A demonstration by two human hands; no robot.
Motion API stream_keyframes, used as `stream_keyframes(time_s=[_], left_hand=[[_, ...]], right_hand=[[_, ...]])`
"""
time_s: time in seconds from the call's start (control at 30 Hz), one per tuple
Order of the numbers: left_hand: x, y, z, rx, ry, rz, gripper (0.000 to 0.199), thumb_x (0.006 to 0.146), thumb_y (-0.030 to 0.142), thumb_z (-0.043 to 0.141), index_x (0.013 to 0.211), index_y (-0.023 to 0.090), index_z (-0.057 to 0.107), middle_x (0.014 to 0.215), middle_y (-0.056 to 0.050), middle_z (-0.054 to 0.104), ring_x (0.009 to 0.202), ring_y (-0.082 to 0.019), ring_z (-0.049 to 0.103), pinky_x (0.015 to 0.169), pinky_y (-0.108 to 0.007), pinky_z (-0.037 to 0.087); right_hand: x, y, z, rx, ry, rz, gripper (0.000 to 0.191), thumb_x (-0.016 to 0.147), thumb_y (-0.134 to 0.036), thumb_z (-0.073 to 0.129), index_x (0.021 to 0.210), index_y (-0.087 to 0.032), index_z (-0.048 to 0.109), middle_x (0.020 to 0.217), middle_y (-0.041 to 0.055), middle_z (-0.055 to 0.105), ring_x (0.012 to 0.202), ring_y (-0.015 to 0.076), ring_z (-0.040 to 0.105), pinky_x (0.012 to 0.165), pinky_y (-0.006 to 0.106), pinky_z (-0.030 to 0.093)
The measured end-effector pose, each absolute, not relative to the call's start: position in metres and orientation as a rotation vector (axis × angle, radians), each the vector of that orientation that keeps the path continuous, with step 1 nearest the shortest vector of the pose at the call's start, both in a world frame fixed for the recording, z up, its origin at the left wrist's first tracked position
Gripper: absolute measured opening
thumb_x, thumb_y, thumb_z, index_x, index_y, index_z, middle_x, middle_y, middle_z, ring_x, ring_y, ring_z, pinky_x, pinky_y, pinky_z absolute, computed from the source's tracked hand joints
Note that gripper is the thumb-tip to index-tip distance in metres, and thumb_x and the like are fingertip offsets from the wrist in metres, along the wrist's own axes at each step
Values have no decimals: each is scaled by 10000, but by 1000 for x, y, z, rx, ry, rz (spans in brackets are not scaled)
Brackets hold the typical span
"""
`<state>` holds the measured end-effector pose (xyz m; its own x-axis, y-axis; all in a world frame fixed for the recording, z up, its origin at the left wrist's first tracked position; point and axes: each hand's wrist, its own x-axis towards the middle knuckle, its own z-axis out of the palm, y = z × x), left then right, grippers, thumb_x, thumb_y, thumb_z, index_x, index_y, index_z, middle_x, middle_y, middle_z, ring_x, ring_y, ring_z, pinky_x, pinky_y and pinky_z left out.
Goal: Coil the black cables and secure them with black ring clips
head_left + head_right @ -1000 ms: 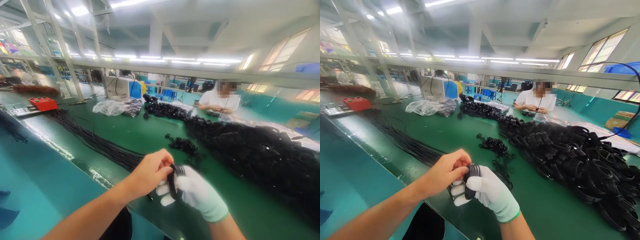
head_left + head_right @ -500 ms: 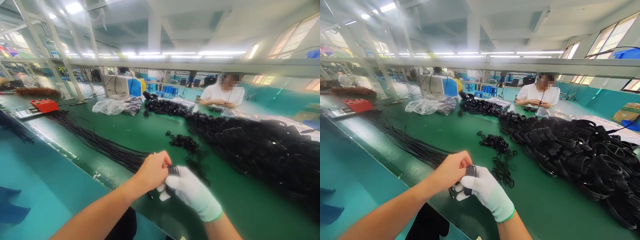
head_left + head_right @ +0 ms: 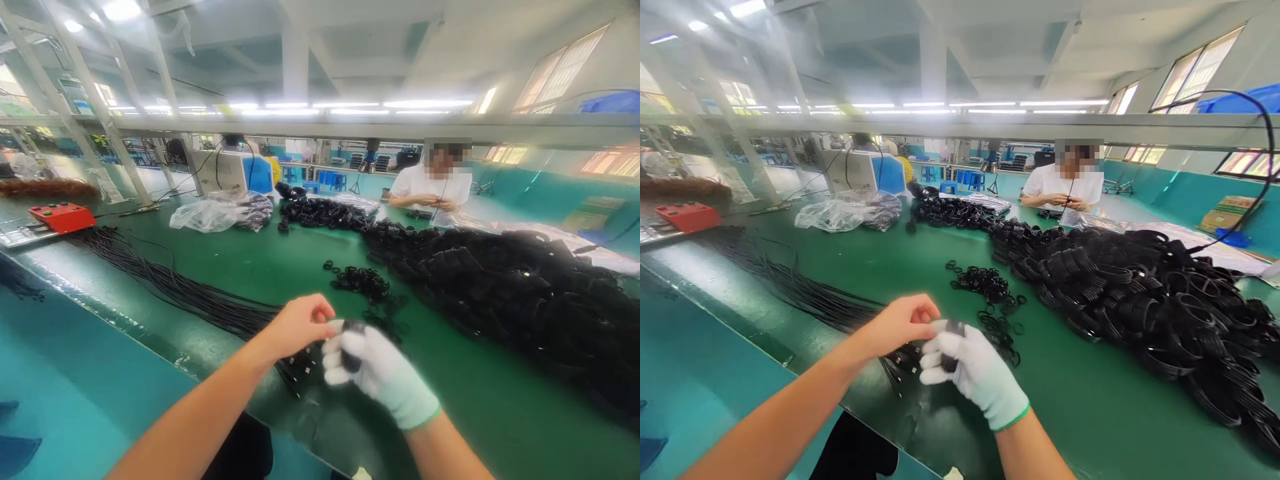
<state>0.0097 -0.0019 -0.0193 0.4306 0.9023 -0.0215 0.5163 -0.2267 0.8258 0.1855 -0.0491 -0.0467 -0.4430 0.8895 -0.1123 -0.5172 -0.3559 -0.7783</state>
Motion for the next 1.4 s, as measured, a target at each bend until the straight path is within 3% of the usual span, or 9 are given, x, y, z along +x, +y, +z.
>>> stream_keyframes(time_s=[0.17, 0.27, 0.57, 0.73, 0.9, 1.07, 1.17, 1.27, 1.4], left_hand=[[2, 9, -32, 2121, 1322, 619, 178, 809, 301, 481, 821, 172, 602, 768, -3, 611, 700, -147, 541, 614, -238, 390], [26, 6, -46, 2248, 1216, 494, 95, 769, 218, 526, 751, 187, 614, 720, 17, 591, 677, -138, 528, 597, -225, 364], [72, -12, -77, 2329, 1072, 264, 40, 731, 178, 610, 762, 204, 610, 805, 3, 588, 773, -179, 551, 706, -274, 379], [53, 1, -67, 2143, 1095, 411, 80, 806, 228, 498, 773, 172, 544, 757, 3, 565, 708, -143, 535, 651, -244, 415], [48, -2, -47, 1643, 899, 652, 93, 787, 242, 518, 792, 149, 519, 670, 26, 535, 592, -95, 502, 611, -220, 428], [48, -12, -51, 1633, 1051, 767, 117, 757, 263, 549, 712, 155, 540, 619, 36, 507, 580, -101, 472, 563, -217, 388], [41, -19, -53, 1335, 848, 778, 131, 738, 269, 569, 717, 166, 491, 608, 51, 481, 510, -74, 449, 498, -192, 366], [34, -29, -47, 966, 476, 836, 221, 699, 322, 586, 727, 192, 410, 705, 41, 546, 382, -36, 397, 374, -167, 297], [22, -30, -33, 1096, 372, 671, 211, 683, 334, 550, 707, 187, 401, 569, 20, 584, 340, -46, 351, 357, -168, 217]], right_hand=[[242, -34, -43, -766, -583, 1569, 327, 748, -321, 680, 1020, -177, 571, 849, 59, 658, 916, 258, 643, 721, 393, 538], [254, -28, -48, -832, -515, 1492, 345, 728, -313, 700, 1021, -187, 570, 863, 57, 668, 952, 282, 640, 755, 423, 538], [247, -30, -49, -883, -551, 1464, 373, 707, -306, 722, 1018, -193, 550, 884, 54, 655, 783, 200, 656, 632, 331, 546], [233, -31, -53, -925, -678, 1454, 430, 693, -258, 728, 1044, -152, 504, 790, 39, 623, 589, 113, 569, 426, 203, 439], [204, -30, -63, -967, -815, 1513, 495, 645, -283, 746, 1038, -135, 484, 683, 4, 605, 464, 107, 529, 360, 223, 425], [183, -30, -71, -1031, -722, 1404, 474, 587, -302, 774, 939, -157, 491, 499, -61, 516, 344, 82, 430, 291, 183, 316], [185, -38, -72, -763, -626, 1649, 420, 633, -356, 731, 941, -190, 498, 595, -49, 512, 435, 62, 451, 331, 146, 311], [194, -47, -71, -316, -672, 1954, 390, 622, -410, 735, 870, -216, 503, 628, -58, 476, 407, 29, 391, 309, 122, 271], [198, -52, -63, -294, -971, 1995, 391, 603, -397, 751, 819, -194, 496, 616, -43, 501, 347, 53, 426, 258, 151, 289]])
